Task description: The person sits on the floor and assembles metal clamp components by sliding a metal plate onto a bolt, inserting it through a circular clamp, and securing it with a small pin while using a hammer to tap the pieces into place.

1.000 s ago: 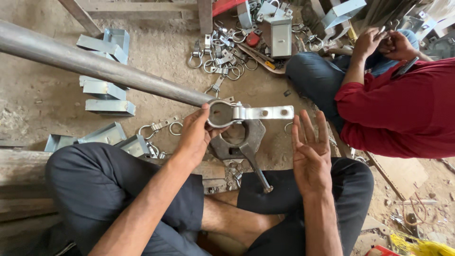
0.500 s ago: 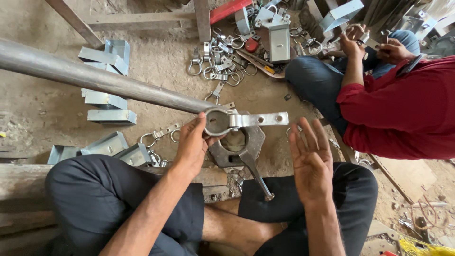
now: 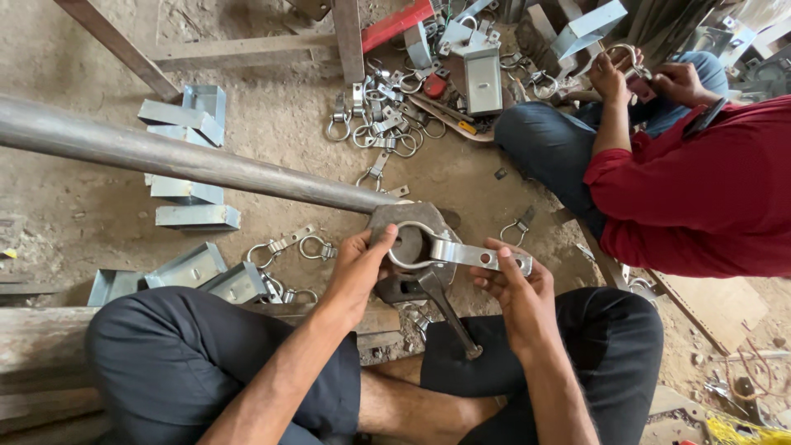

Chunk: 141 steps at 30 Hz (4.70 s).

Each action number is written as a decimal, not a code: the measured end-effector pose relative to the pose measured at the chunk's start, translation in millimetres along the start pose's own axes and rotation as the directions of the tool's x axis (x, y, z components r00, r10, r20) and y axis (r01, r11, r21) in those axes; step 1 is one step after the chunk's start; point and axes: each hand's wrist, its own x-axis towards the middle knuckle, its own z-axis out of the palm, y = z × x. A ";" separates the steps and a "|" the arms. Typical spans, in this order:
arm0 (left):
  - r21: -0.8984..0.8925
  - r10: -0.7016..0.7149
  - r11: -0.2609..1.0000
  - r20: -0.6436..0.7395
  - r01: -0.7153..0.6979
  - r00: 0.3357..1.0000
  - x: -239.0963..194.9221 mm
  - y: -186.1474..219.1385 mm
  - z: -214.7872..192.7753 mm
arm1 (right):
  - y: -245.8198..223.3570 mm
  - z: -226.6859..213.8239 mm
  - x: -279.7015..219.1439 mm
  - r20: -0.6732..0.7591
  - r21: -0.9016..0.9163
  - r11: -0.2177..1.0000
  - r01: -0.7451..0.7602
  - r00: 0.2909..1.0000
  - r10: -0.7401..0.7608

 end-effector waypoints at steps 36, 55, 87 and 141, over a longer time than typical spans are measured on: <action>0.129 0.232 0.971 -0.330 -0.200 0.915 -14.2 52.2 -26.7 | 20.3 30.1 7.5 0.073 -0.522 0.808 0.273 0.958 -0.276; 0.862 0.412 -0.057 0.480 -0.504 0.774 -11.1 30.9 11.5 | -9.3 0.5 2.3 -0.022 0.141 0.979 0.148 0.989 -0.146; 0.930 0.530 0.010 0.307 -0.368 0.790 6.2 -3.2 23.0 | -5.3 67.6 -14.8 0.085 -0.735 0.553 0.393 0.862 -0.499; 0.942 0.487 -0.050 0.312 -0.330 0.816 7.3 -2.4 27.1 | -21.0 78.6 -15.8 0.203 -0.919 0.203 0.339 0.846 -0.494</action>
